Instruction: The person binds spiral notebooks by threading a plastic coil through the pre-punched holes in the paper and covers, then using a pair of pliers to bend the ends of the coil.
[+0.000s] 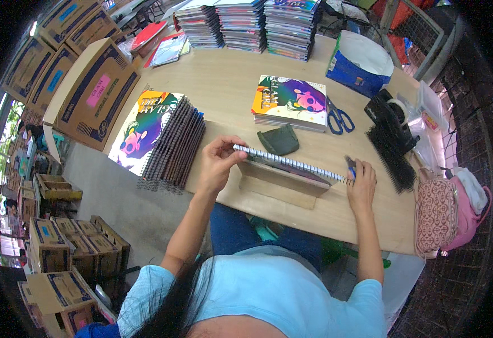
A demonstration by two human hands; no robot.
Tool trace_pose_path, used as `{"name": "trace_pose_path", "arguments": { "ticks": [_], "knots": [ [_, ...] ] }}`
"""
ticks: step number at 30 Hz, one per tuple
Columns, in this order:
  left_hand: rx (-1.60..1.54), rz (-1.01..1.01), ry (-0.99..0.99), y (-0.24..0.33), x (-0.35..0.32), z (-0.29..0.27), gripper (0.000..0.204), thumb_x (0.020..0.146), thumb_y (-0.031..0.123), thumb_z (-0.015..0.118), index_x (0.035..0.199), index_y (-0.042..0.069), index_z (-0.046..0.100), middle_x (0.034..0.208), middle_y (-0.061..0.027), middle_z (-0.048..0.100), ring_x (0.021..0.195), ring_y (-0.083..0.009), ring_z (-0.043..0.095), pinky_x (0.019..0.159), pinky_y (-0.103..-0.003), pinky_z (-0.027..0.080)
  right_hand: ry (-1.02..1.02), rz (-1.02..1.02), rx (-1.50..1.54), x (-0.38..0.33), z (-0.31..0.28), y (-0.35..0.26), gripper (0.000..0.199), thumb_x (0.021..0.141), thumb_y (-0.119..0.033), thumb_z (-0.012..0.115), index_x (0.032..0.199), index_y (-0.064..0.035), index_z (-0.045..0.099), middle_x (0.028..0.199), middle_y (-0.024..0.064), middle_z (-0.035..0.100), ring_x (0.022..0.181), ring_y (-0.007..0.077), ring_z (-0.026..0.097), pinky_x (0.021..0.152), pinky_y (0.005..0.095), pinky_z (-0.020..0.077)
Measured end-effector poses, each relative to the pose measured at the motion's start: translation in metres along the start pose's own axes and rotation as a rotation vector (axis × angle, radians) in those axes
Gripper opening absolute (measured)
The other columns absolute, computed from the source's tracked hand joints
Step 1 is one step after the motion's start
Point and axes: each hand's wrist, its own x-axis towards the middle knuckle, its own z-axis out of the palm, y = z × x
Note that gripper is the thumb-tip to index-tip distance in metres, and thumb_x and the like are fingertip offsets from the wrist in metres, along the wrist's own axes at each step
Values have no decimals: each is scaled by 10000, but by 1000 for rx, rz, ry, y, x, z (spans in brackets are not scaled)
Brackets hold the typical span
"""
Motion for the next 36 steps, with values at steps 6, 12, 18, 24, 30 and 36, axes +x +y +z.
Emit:
{"name": "trace_pose_path", "arguments": {
  "ticks": [6, 12, 18, 24, 30, 36],
  "knots": [
    [-54, 0, 50, 1, 2, 6, 481, 773, -56, 740, 1208, 7, 545, 947, -82, 684, 919, -151, 657, 825, -261, 516, 152, -161, 478, 102, -81, -71, 377, 831, -133, 688, 1183, -21, 611, 1018, 152, 600, 946, 319, 599, 849, 373, 485],
    [-39, 26, 19, 5, 5, 6, 511, 783, -39, 743, 1241, 13, 522, 929, -94, 704, 900, -127, 660, 842, -248, 518, 103, -1019, 147, 172, -124, -183, 298, 722, -160, 729, 1011, -114, 673, 972, 17, 606, 987, 192, 602, 1108, 519, 309],
    [-104, 20, 8, -2, 6, 2, 532, 772, -49, 745, 1250, 10, 519, 892, -69, 700, 821, -96, 644, 767, -221, 509, 156, -1329, 61, 186, -112, -212, 35, 727, -114, 604, 733, -124, 637, 807, -26, 567, 925, 129, 586, 1188, 542, 203],
    [-66, 13, -16, -5, 9, -1, 551, 761, -38, 760, 1251, 5, 513, 844, -47, 693, 784, -80, 628, 711, -199, 494, -9, -1429, -111, 188, -126, -219, 191, 743, -171, 645, 917, -100, 679, 873, 13, 562, 985, 142, 592, 1096, 498, 373],
    [107, 56, 97, 5, 3, 8, 622, 741, -31, 783, 1286, -14, 484, 833, -40, 675, 752, -91, 630, 727, -216, 501, -887, -441, 356, 167, -107, -200, 265, 811, -214, 679, 984, -15, 709, 950, 109, 681, 857, 272, 662, 843, 369, 521],
    [776, 475, 214, 22, -7, 30, 542, 745, 115, 777, 1247, 107, 572, 961, -61, 667, 892, -163, 632, 926, -329, 446, -267, 14, 512, 120, -76, -83, 349, 833, -263, 693, 1085, -21, 677, 1014, 160, 668, 950, 330, 634, 843, 368, 495]
  ]
}}
